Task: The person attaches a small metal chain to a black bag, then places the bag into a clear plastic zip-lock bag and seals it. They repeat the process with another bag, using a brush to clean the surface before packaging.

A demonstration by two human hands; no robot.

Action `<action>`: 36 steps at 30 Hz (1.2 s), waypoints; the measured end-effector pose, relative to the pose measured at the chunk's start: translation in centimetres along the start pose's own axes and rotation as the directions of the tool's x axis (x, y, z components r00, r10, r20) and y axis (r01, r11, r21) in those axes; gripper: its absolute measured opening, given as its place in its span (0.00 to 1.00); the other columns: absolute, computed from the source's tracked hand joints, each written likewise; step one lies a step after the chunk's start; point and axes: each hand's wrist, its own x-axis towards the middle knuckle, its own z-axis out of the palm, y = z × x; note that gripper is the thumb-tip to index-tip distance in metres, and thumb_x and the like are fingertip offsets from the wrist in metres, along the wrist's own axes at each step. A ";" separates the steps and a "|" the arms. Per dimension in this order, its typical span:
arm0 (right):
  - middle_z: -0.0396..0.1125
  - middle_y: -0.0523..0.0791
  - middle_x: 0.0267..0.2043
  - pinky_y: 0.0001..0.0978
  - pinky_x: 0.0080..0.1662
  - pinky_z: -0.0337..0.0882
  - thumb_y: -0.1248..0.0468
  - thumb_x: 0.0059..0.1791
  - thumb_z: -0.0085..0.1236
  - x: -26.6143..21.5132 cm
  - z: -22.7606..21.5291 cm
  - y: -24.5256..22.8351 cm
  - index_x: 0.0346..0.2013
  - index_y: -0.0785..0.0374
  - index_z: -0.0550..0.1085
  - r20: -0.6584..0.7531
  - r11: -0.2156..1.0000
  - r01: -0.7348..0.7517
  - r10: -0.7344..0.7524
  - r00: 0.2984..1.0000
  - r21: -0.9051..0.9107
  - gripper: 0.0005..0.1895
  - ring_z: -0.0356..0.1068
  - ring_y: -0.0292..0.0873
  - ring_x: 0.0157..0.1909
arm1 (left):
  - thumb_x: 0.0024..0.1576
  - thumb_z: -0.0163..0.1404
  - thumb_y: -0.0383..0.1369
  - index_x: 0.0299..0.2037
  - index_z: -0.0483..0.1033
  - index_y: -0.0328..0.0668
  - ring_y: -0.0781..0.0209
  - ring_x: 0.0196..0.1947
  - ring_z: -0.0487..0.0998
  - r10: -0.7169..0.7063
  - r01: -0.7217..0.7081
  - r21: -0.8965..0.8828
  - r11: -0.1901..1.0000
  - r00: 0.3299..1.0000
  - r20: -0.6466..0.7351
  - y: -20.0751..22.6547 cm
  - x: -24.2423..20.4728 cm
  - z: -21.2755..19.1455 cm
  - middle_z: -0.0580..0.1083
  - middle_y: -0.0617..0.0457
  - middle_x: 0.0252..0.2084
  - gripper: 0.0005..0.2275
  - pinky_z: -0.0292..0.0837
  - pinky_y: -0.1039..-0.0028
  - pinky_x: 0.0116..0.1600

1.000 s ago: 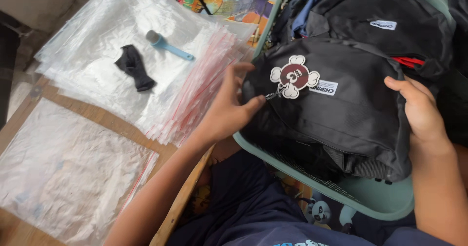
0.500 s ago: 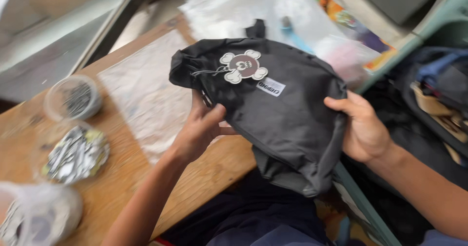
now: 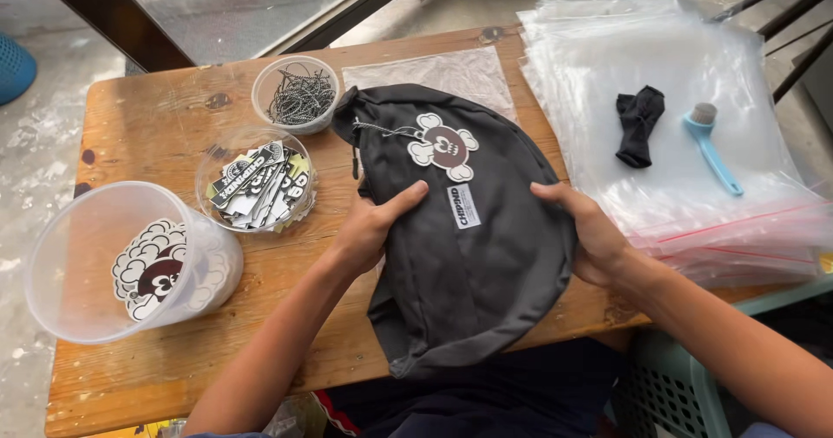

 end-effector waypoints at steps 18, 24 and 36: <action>0.53 0.71 0.64 0.69 0.61 0.57 0.69 0.48 0.50 -3.6 4.1 -2.2 0.74 0.70 0.46 0.417 0.237 0.548 -0.433 0.799 -0.803 0.41 0.55 0.74 0.65 | 0.46 0.64 0.50 0.43 0.76 0.32 0.55 0.39 0.80 -0.104 0.272 0.499 0.823 0.935 -0.338 0.0 -0.8 3.4 0.77 0.39 0.34 0.27 0.76 0.61 0.42; 0.47 0.58 0.72 0.65 0.53 0.70 0.37 0.48 0.47 -3.4 3.9 -0.7 0.75 0.64 0.43 0.349 -0.094 0.336 -0.255 0.902 -0.937 0.52 0.55 0.63 0.68 | 0.53 0.56 0.51 0.54 0.73 0.30 0.56 0.50 0.77 -0.159 0.223 0.486 0.845 0.973 -0.170 0.8 -1.1 6.6 0.77 0.39 0.46 0.30 0.75 0.61 0.54; 0.58 0.55 0.67 0.57 0.54 0.68 0.54 0.40 0.55 -2.4 3.9 0.0 0.68 0.67 0.51 0.383 -0.125 0.363 -0.304 0.872 -0.924 0.46 0.63 0.59 0.62 | 0.54 0.45 0.45 0.64 0.55 0.44 0.52 0.55 0.77 -0.389 0.277 0.348 0.896 0.866 0.314 2.1 -2.4 6.5 0.69 0.45 0.60 0.28 0.78 0.55 0.56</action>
